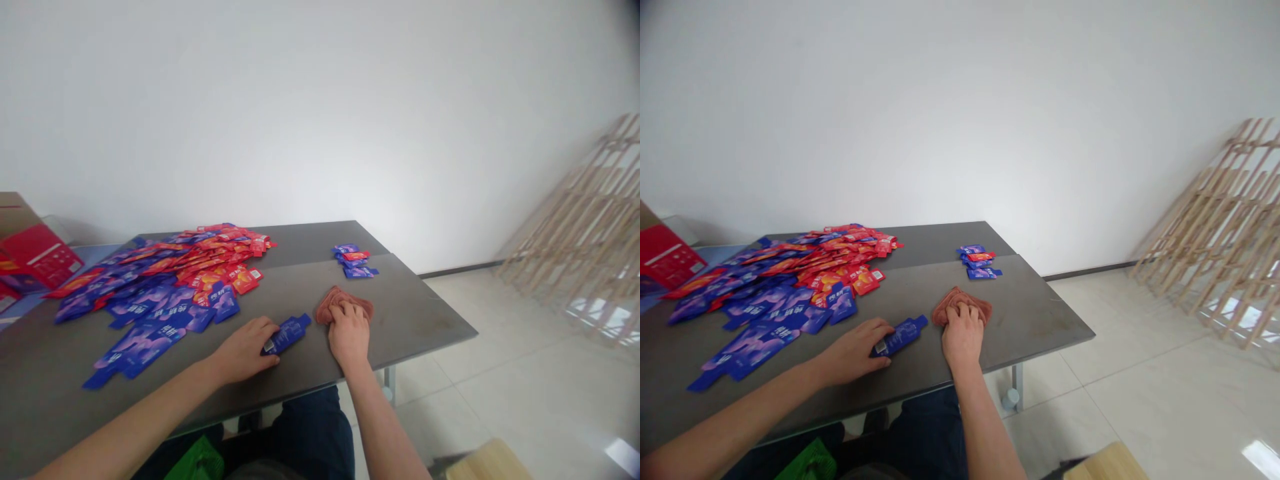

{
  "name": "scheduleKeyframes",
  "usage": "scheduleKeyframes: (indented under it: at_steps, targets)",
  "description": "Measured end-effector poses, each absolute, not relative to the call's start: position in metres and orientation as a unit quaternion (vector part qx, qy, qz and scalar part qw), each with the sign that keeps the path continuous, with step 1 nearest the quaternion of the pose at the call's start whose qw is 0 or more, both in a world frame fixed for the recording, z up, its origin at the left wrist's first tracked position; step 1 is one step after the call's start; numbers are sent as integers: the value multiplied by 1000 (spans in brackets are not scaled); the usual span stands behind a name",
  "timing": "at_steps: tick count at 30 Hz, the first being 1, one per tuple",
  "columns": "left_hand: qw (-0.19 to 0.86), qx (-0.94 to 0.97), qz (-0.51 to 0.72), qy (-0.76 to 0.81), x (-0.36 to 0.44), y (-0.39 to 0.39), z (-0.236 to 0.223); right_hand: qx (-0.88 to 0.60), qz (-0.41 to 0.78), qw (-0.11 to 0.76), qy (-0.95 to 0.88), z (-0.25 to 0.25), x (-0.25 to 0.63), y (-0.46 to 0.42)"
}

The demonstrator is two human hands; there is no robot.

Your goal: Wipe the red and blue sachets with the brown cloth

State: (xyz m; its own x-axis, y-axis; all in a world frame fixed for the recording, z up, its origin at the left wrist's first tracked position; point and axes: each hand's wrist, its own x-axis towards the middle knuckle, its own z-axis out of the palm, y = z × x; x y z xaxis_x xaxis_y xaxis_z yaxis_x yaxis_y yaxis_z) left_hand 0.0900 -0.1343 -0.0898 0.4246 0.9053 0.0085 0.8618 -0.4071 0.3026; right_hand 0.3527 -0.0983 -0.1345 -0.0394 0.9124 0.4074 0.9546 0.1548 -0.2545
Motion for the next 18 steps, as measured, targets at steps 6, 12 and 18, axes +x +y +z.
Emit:
scheduleKeyframes:
  at_steps: [6,12,18]
  targets:
    - [144,857,38,494,98,-122,-77,-648,-39,242,-721,-132,353,-99]
    - [272,821,2,502,84,-78,-48,-645,-39,251,-721,-132,354,-99]
    - [323,766,59,553,67,-38,-58,-649,-28,245,-720,-131,354,-100]
